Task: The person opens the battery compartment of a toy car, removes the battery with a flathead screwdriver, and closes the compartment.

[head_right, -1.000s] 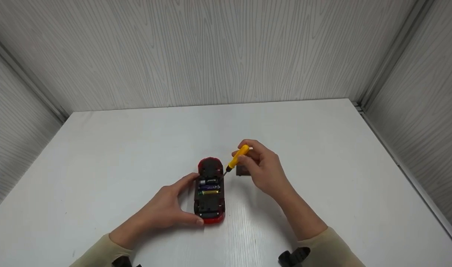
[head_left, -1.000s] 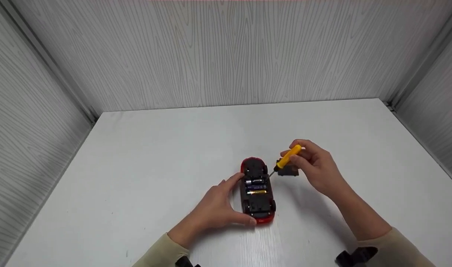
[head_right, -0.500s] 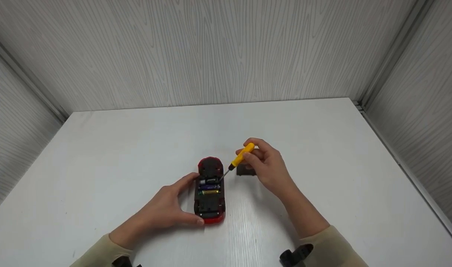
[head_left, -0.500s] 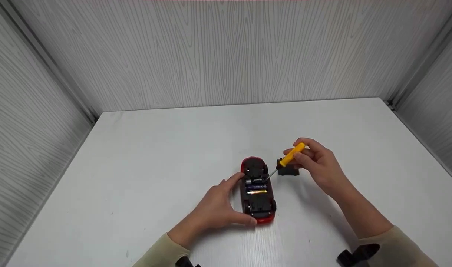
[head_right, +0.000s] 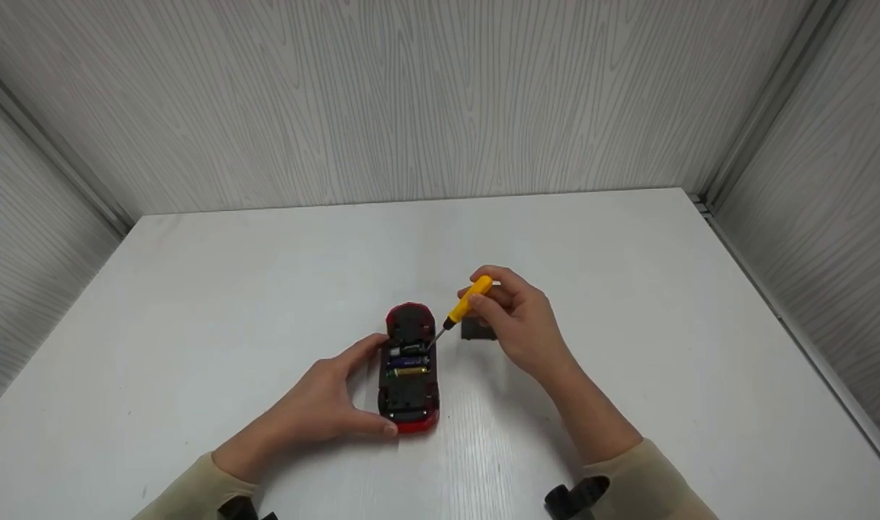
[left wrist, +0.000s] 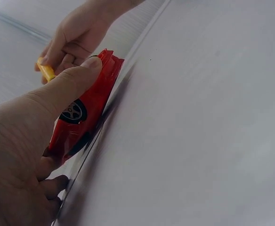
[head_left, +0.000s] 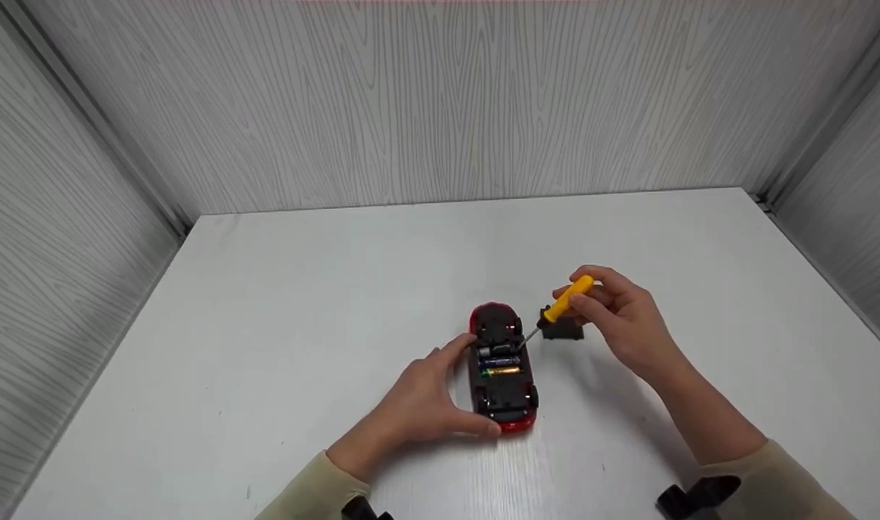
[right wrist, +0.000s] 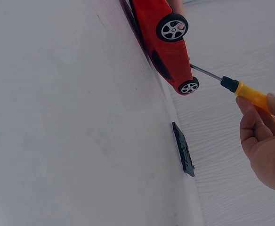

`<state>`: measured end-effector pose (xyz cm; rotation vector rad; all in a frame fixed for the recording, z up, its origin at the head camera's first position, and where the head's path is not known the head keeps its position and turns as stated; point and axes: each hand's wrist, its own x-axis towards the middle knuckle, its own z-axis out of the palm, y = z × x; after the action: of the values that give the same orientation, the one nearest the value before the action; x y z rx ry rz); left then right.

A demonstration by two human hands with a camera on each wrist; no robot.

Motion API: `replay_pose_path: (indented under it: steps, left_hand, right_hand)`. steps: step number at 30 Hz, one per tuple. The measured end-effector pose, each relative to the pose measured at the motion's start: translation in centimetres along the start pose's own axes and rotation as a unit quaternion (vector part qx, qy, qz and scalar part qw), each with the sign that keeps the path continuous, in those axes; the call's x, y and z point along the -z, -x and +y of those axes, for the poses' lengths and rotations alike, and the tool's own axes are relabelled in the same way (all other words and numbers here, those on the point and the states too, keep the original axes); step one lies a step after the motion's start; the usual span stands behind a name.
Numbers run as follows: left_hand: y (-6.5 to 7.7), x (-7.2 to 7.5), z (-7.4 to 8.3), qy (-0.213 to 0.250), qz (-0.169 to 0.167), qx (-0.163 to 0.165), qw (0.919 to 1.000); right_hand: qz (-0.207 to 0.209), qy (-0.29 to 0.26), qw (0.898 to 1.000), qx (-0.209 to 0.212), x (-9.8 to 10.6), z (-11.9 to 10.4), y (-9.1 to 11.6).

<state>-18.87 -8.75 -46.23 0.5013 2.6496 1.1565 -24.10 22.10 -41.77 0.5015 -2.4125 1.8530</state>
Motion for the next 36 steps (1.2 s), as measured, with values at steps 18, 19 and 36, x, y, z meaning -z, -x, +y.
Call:
replay_pose_path:
  steps: [18,19,36]
  left_hand:
    - [-0.06,0.11,0.05,0.003,0.005,-0.009,0.9999]
    - [-0.06,0.11,0.06,0.003,0.005,-0.01,0.9999]
    - [-0.12,-0.02,-0.16,0.0,0.007,-0.014,0.9999]
  right_hand:
    - [0.013,-0.049,0.998,-0.033,0.23,0.2,-0.07]
    - [0.012,-0.048,0.998,-0.033,0.23,0.16,-0.06]
    - [0.007,-0.044,0.999,-0.02,0.07,0.02,0.07]
